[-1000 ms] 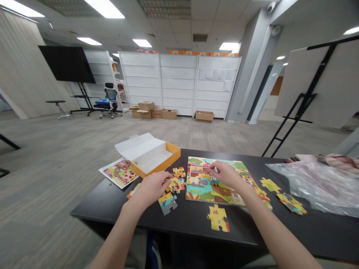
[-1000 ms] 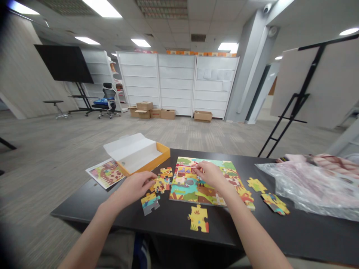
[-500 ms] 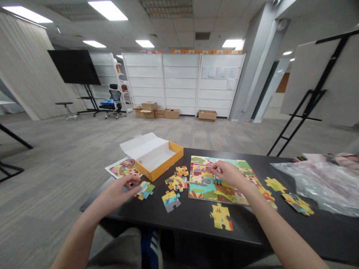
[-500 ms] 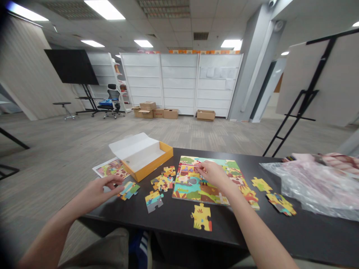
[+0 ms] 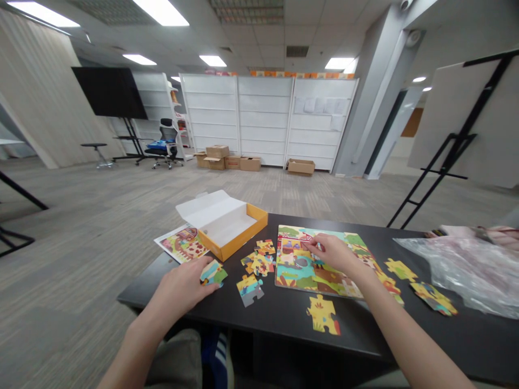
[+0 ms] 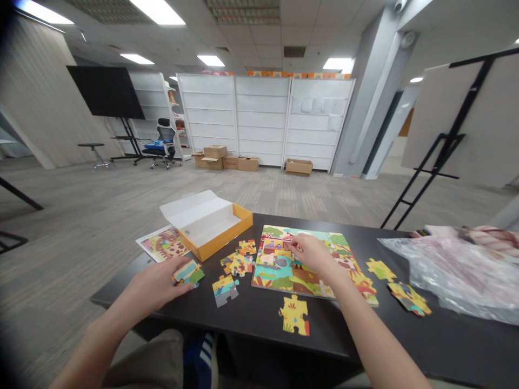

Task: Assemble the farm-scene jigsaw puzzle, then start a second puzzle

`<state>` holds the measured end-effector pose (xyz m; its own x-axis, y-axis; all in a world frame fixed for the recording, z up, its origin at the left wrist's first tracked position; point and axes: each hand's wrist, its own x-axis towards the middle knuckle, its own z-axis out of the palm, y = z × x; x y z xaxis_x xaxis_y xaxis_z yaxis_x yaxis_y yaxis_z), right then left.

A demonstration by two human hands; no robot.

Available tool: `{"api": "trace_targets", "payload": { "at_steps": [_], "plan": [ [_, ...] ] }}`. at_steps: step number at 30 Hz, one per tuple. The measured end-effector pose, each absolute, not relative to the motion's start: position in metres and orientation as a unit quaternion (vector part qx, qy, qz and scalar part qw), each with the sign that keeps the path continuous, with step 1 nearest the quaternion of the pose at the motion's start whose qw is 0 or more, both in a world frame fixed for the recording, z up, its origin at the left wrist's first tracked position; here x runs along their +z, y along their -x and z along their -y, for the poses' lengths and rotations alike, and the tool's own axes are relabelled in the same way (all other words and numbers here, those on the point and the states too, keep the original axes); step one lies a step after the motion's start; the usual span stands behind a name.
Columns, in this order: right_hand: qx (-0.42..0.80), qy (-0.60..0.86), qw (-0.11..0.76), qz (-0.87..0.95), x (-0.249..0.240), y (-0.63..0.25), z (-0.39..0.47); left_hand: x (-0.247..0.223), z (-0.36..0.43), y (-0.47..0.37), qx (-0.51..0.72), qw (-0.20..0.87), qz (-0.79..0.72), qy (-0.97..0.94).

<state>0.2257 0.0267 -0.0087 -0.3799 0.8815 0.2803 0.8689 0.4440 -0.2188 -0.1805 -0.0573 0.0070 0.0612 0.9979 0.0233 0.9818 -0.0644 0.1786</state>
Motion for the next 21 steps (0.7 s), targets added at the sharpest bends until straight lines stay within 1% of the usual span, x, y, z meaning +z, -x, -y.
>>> {"api": "trace_targets", "payload": {
  "at_steps": [3,6,11,14,17,21],
  "plan": [
    [0.014,0.534,0.187,0.824,-0.005,-0.226,-0.025,0.005,0.055,0.182,0.122,0.099,-0.626,-0.764],
    [0.012,0.547,0.193,0.815,-0.004,-0.230,-0.026,0.008,0.053,0.179,0.178,0.167,-0.566,-0.787],
    [0.009,0.551,0.203,0.809,-0.006,-0.235,-0.030,0.022,0.053,0.158,0.275,0.292,-0.508,-0.762],
    [0.031,0.541,0.223,0.811,-0.006,-0.232,-0.030,0.029,0.049,0.139,0.324,0.347,-0.482,-0.737],
    [0.058,0.530,0.243,0.810,-0.005,-0.228,-0.027,0.031,0.042,0.118,0.348,0.364,-0.469,-0.725],
    [0.083,0.520,0.258,0.810,-0.003,-0.223,-0.022,0.027,0.029,0.091,0.367,0.358,-0.453,-0.730]
  ]
}}
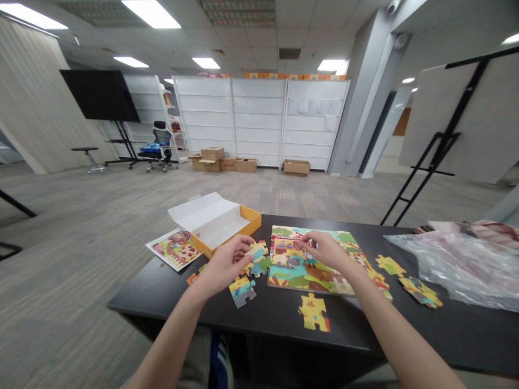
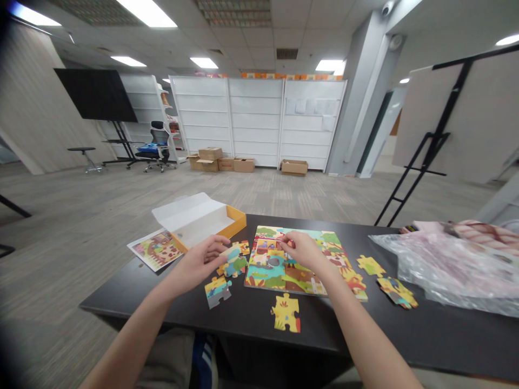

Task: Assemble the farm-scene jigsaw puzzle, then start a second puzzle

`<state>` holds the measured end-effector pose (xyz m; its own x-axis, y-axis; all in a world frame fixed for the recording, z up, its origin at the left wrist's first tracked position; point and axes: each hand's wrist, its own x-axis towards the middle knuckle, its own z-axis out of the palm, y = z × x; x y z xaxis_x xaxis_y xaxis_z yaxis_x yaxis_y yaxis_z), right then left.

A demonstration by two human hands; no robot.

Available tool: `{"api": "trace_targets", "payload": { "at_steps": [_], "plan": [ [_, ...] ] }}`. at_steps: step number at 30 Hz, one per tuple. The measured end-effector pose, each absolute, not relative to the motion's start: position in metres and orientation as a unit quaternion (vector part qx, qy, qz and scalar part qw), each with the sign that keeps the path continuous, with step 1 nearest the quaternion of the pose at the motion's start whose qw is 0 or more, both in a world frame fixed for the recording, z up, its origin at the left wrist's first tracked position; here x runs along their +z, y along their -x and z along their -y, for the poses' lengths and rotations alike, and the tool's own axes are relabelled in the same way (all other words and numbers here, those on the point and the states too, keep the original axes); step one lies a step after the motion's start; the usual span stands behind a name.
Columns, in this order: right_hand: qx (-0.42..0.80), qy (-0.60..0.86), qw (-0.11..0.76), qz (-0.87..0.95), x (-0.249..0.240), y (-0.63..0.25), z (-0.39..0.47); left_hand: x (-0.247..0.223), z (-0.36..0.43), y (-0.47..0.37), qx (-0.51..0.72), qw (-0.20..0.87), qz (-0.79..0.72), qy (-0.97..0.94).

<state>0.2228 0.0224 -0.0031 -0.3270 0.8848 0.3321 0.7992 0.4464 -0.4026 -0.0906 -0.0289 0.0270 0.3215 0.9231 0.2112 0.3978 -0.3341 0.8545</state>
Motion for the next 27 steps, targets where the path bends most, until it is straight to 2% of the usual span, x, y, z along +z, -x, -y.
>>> {"api": "trace_targets", "payload": {
  "at_steps": [8,17,21,27],
  "plan": [
    [0.097,0.529,0.289,0.792,-0.002,-0.227,-0.025,0.018,0.004,0.051,0.382,0.314,-0.431,-0.755],
    [0.040,0.617,0.441,0.651,-0.002,-0.258,-0.039,0.013,-0.019,0.014,0.417,0.327,-0.407,-0.744],
    [0.105,0.595,0.468,0.645,-0.004,-0.256,-0.040,0.017,-0.021,0.001,0.417,0.356,-0.420,-0.723],
    [0.286,0.512,0.441,0.679,-0.002,-0.245,-0.036,0.012,-0.026,-0.012,0.420,0.355,-0.419,-0.722]
  ]
}}
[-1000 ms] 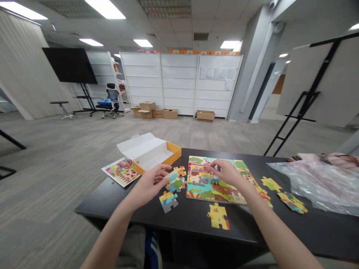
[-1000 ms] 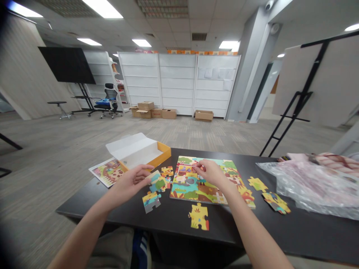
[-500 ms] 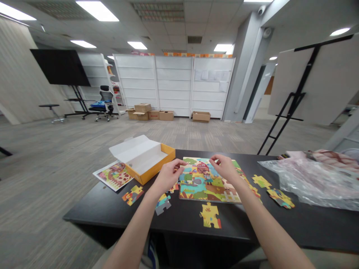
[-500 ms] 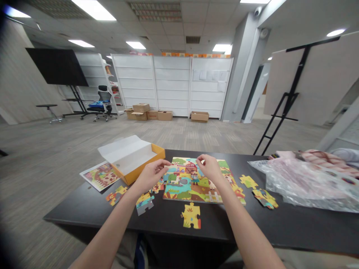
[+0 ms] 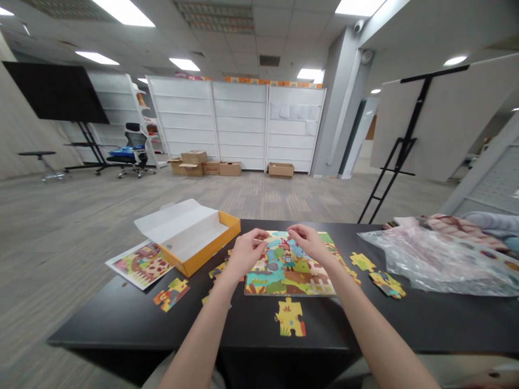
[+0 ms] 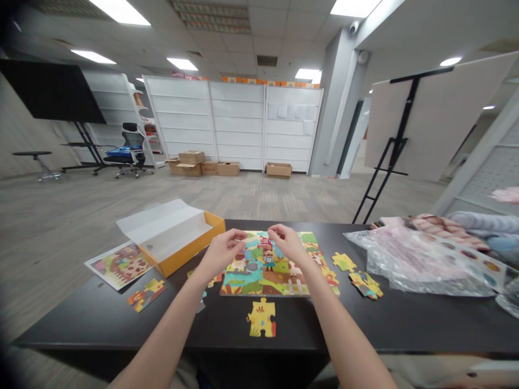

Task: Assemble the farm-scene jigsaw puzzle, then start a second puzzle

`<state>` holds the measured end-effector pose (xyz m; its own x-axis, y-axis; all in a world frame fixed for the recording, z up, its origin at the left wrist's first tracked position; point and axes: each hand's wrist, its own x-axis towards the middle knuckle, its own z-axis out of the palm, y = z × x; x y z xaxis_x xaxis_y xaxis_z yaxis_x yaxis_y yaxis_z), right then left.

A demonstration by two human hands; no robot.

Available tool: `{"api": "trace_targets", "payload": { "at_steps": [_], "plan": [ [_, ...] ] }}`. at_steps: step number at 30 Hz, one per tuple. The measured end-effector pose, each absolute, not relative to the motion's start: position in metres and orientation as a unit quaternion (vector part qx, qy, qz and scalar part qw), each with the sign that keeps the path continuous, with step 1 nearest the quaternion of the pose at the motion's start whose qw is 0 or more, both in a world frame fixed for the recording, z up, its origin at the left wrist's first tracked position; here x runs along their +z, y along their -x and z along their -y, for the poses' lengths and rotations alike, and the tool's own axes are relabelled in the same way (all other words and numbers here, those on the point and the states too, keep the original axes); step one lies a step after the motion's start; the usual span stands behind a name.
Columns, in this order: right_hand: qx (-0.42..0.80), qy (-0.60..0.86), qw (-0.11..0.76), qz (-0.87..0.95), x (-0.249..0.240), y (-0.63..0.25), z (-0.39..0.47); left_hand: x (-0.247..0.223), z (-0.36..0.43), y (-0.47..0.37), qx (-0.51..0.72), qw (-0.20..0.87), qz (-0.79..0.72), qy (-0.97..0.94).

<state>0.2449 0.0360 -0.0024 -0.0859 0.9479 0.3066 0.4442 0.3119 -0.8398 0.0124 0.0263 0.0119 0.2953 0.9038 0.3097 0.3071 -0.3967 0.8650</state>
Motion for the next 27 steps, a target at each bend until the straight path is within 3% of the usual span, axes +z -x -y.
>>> {"api": "trace_targets", "payload": {
  "at_steps": [4,9,14,17,20,27],
  "plan": [
    [0.422,0.422,0.385,0.704,0.002,-0.236,-0.027,0.010,-0.028,-0.020,0.425,0.367,-0.409,-0.719],
    [0.455,0.401,0.384,0.696,0.003,-0.238,-0.026,0.010,-0.030,-0.030,0.451,0.359,-0.395,-0.715],
    [0.378,0.459,0.473,0.650,0.008,-0.267,-0.035,0.001,-0.036,-0.036,0.432,0.290,-0.389,-0.760],
    [0.290,0.539,0.534,0.584,0.003,-0.298,-0.044,-0.004,-0.036,-0.035,0.349,0.220,-0.382,-0.827],
    [0.229,0.605,0.540,0.539,-0.011,-0.329,-0.055,-0.005,-0.032,-0.035,0.266,0.191,-0.381,-0.864],
    [0.120,0.705,0.340,0.611,-0.033,-0.348,-0.074,0.002,-0.023,-0.034,0.195,0.185,-0.380,-0.885]
  ]
}}
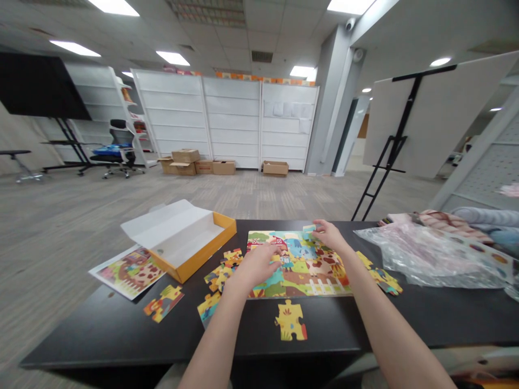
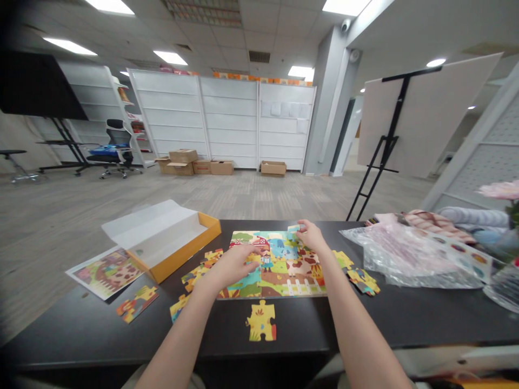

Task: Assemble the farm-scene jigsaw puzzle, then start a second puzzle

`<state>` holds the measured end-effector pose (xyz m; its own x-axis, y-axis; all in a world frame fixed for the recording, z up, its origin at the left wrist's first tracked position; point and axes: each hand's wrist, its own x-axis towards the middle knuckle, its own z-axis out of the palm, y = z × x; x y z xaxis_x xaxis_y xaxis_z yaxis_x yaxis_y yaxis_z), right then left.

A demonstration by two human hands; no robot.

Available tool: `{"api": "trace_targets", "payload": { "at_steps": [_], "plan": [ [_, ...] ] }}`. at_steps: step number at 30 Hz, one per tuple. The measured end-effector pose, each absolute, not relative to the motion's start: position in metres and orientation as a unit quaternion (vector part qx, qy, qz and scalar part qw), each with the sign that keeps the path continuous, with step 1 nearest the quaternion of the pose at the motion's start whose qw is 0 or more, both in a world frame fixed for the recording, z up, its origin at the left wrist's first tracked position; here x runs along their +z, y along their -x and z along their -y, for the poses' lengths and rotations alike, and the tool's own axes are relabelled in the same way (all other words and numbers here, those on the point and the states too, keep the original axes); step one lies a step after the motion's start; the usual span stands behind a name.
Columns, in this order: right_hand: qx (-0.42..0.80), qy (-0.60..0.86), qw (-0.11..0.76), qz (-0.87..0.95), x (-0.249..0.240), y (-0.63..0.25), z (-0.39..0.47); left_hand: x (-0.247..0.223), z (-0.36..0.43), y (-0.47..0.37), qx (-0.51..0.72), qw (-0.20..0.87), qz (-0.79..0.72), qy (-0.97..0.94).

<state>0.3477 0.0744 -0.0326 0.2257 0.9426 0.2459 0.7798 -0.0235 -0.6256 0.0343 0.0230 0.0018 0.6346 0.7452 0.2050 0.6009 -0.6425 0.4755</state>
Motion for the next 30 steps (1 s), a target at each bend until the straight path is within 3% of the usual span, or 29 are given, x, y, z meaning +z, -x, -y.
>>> {"api": "trace_targets", "payload": {
  "at_steps": [11,30],
  "plan": [
    [0.091,0.701,0.247,0.663,-0.034,-0.345,-0.074,0.003,-0.023,-0.028,0.189,0.183,-0.399,-0.878],
    [0.052,0.668,0.209,0.713,-0.036,-0.344,-0.067,0.006,-0.021,-0.020,0.196,0.186,-0.392,-0.880]
  ]
}}
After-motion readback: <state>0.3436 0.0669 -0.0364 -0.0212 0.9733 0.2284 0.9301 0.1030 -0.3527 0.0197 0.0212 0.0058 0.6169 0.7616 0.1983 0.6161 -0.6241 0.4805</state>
